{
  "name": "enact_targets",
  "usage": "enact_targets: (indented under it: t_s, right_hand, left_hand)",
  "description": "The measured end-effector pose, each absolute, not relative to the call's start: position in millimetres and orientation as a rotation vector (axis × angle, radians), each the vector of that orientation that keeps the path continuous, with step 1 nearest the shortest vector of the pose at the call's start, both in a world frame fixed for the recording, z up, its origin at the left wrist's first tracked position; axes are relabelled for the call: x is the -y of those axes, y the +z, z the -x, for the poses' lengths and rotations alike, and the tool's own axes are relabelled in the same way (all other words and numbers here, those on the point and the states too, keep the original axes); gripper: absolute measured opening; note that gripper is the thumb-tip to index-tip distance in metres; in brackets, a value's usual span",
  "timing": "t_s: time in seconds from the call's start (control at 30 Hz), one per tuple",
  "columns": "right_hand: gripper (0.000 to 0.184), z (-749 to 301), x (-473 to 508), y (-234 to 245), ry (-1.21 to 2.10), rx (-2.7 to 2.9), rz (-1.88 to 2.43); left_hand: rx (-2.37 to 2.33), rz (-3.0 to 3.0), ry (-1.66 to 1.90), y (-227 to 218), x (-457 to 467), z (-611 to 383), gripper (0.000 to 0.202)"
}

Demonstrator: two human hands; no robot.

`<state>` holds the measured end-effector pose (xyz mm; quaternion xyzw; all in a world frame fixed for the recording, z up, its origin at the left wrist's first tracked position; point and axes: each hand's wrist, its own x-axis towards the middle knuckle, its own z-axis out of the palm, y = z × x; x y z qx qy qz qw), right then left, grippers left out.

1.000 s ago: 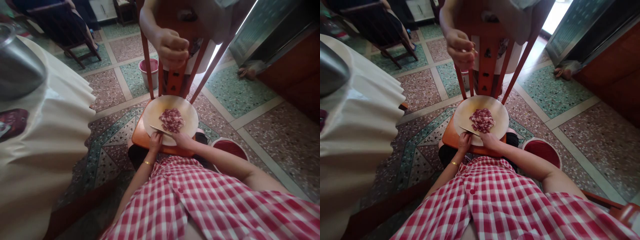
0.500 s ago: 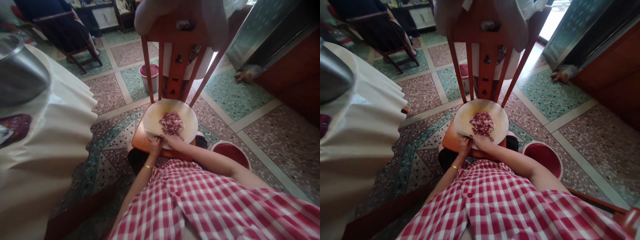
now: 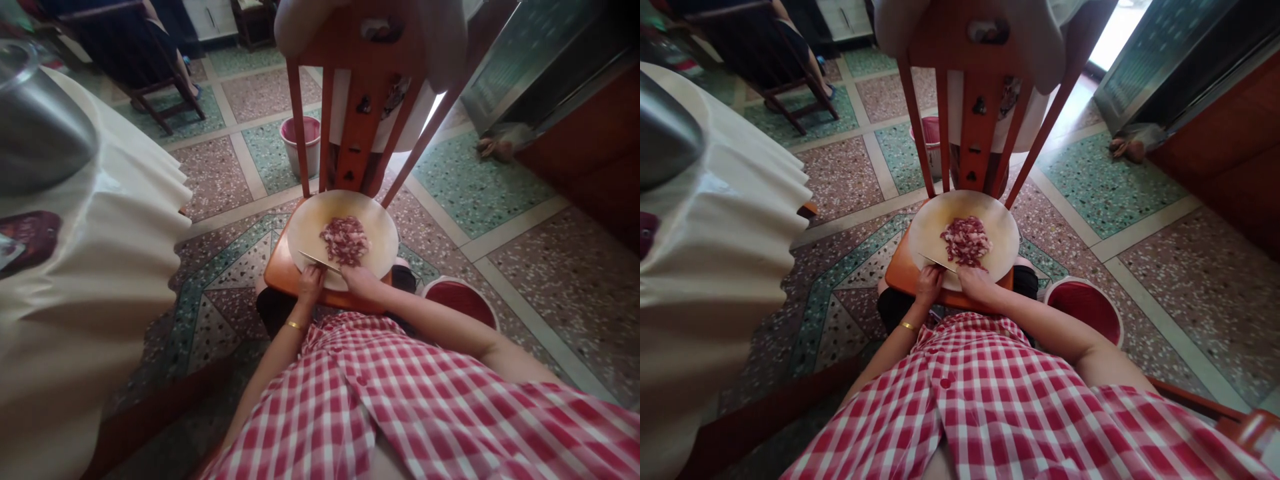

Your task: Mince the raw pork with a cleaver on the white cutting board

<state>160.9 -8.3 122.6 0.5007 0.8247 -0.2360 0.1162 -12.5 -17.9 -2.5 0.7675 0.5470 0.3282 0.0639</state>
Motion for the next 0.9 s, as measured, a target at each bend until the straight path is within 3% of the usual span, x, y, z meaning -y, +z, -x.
enact_targets:
  t_s: [0.37,0.53,0.9]
  right_hand:
    - [0.032,-141.8,-8.9,110.6,-0.737,-2.430,-1.459]
    - [0.036,-178.8,1.1,117.0,-0.717,-2.334,-1.578]
    - [0.038,-155.5,8.8,124.5,-0.741,-2.448,-1.650]
  left_hand:
    - [-1.725,-2.341,0.872,-2.5,15.9,12.0,0.019]
    - [-1.685,-2.325,0.964,3.0,18.6,9.7,0.019]
    - [-1.659,-2.505,1.032,-5.5,12.3,19.7,0.023]
